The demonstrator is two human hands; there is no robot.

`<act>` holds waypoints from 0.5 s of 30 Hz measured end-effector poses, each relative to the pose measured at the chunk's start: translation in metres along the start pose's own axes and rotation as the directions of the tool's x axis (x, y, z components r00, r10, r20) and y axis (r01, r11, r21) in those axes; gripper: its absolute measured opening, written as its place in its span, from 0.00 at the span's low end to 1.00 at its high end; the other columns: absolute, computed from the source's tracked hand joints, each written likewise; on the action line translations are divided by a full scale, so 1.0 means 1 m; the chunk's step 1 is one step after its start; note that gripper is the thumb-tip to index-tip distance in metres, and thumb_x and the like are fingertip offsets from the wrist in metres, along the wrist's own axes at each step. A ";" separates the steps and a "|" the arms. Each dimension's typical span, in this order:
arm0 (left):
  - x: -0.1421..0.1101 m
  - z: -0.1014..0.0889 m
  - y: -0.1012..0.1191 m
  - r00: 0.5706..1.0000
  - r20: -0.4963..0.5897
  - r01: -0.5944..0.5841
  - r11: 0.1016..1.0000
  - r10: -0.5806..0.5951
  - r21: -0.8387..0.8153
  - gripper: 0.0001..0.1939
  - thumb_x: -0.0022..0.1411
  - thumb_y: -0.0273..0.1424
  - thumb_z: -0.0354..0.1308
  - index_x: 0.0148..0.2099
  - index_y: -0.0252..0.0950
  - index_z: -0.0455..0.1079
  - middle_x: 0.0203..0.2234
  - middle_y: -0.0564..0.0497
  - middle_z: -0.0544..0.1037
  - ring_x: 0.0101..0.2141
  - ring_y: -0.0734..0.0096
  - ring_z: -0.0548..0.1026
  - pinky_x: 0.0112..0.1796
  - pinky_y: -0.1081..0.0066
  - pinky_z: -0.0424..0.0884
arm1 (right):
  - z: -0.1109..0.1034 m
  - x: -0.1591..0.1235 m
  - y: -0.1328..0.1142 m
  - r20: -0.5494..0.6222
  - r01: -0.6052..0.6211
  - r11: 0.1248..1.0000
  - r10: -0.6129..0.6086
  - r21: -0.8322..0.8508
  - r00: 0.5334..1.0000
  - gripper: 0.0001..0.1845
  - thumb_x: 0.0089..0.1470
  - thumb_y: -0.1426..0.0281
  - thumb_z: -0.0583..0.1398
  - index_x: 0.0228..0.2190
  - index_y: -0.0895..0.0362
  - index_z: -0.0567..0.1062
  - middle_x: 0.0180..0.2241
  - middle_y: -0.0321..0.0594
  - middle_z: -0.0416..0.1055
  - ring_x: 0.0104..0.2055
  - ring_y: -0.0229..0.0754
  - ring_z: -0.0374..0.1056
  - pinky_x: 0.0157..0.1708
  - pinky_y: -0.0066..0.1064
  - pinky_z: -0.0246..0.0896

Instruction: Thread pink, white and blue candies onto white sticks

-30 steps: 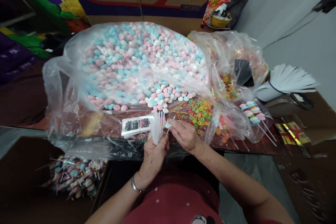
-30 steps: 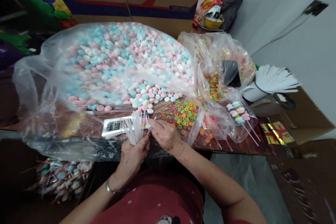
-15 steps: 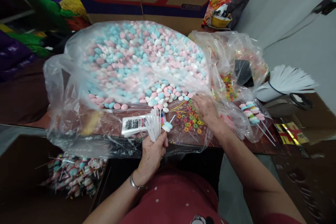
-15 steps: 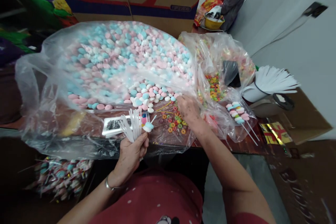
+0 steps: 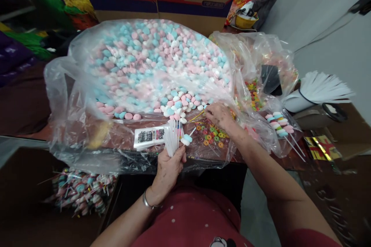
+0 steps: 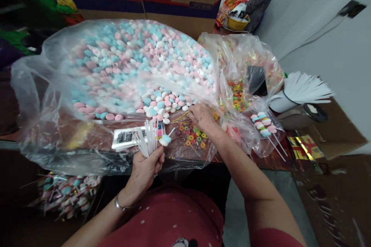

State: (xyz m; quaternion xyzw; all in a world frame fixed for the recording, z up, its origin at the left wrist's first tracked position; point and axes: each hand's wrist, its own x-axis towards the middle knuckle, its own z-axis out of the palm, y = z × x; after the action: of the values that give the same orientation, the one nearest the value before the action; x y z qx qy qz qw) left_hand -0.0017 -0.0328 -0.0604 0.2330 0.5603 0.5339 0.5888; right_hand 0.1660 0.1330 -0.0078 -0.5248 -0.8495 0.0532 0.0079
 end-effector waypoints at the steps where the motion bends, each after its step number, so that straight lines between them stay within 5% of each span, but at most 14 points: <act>1: 0.000 0.000 0.001 1.000 0.000 0.002 1.000 -0.002 -0.002 0.19 0.52 0.42 0.63 0.21 0.34 0.63 0.11 0.59 0.60 0.11 0.85 0.52 0.13 0.79 0.46 | 0.000 0.002 -0.001 0.011 -0.005 1.000 0.005 0.002 1.000 0.12 0.56 0.73 0.55 0.26 0.57 0.76 0.30 0.42 0.74 0.33 0.41 0.65 0.33 0.29 0.54; 6: 0.000 0.000 0.001 1.000 0.008 0.000 1.000 0.000 0.008 0.20 0.52 0.42 0.63 0.21 0.34 0.64 0.12 0.59 0.62 0.11 0.85 0.53 0.12 0.79 0.46 | 0.002 0.007 -0.005 0.044 -0.034 0.999 0.033 0.021 0.998 0.09 0.55 0.73 0.56 0.31 0.56 0.77 0.32 0.43 0.75 0.32 0.42 0.66 0.29 0.29 0.52; 15: 0.002 -0.002 -0.001 1.000 0.015 -0.004 1.000 0.004 -0.011 0.17 0.52 0.43 0.64 0.26 0.34 0.67 0.13 0.58 0.65 0.11 0.84 0.53 0.12 0.79 0.47 | 0.007 -0.007 -0.012 -0.017 0.035 0.983 -0.032 0.179 0.999 0.09 0.52 0.79 0.56 0.34 0.59 0.76 0.37 0.46 0.74 0.42 0.45 0.68 0.41 0.32 0.61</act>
State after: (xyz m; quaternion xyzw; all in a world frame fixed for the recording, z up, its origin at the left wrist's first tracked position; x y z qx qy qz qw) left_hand -0.0036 -0.0326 -0.0628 0.2348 0.5525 0.5365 0.5931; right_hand 0.1583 0.1210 -0.0132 -0.5079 -0.8500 0.1256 0.0622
